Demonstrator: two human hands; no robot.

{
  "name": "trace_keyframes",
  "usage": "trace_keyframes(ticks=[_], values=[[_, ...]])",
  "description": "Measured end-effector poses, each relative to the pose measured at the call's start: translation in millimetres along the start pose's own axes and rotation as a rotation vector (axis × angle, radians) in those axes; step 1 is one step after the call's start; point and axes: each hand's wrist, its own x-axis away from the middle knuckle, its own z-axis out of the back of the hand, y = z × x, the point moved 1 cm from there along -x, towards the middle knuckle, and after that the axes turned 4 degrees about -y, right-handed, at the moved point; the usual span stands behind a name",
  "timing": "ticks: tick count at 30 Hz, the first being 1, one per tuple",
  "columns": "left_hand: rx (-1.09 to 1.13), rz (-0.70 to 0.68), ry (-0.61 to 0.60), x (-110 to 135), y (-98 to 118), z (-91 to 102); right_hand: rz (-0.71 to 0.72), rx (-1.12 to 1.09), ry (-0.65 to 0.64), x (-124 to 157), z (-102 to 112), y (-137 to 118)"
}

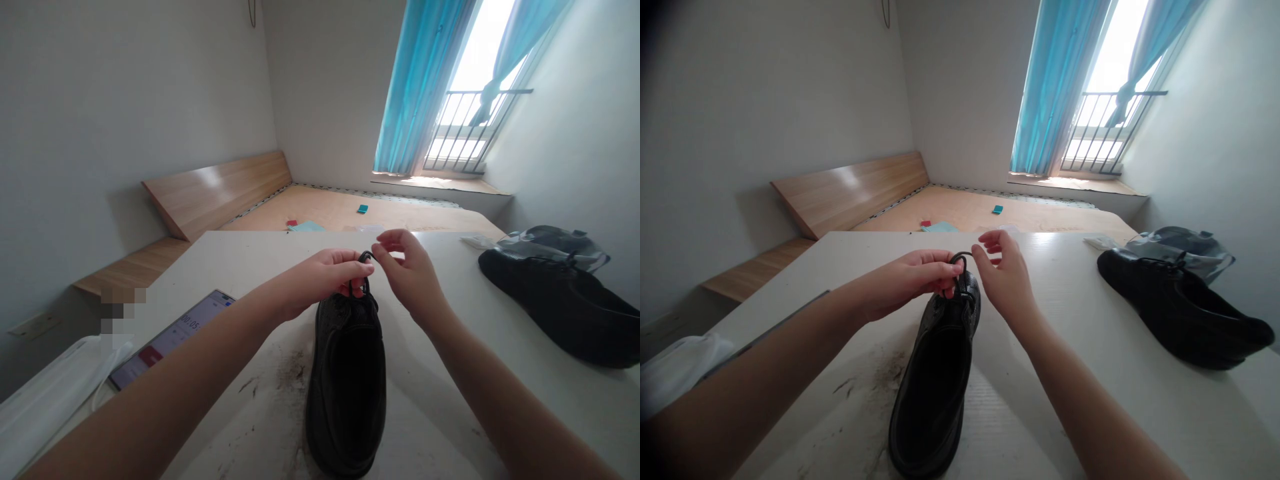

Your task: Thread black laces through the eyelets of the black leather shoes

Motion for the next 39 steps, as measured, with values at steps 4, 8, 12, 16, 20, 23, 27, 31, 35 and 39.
trace_keyframes(ticks=[4,8,12,16,20,23,27,31,35,39], values=[[0.036,-0.021,0.078,-3.1,-1.7,-0.7,0.072,0.099,-0.101,2.2,3.0,-9.7],[0.111,-0.031,0.155,-7.5,-5.8,2.0,0.0,-0.054,-0.645,8.6,-0.1,-15.2],[0.121,-0.027,0.228,-9.9,-8.2,7.5,0.075,0.091,-0.635,10.7,-1.4,-16.0],[-0.046,0.039,0.187,-5.4,-4.8,8.3,0.135,0.009,-0.295,7.4,-0.8,-15.3],[-0.335,-0.094,0.007,-0.2,-1.9,0.6,0.315,-0.008,-0.223,9.1,-2.2,-15.8],[-0.454,-0.225,-0.014,-0.7,-4.0,-2.7,0.291,0.104,-0.376,11.8,-1.4,-16.2],[-0.394,-0.167,0.156,-4.8,-8.1,2.2,0.185,0.304,-0.366,7.8,8.1,-16.2],[-0.282,-0.084,0.267,-6.6,-8.0,7.1,0.061,0.216,-0.491,0.0,15.4,-13.1],[-0.105,-0.108,0.167,-6.7,-6.7,4.9,0.097,0.084,-0.569,-0.6,13.4,-8.9],[-0.085,-0.075,0.149,-5.9,-7.5,2.4,0.186,0.106,-0.488,1.5,7.8,-7.5]])
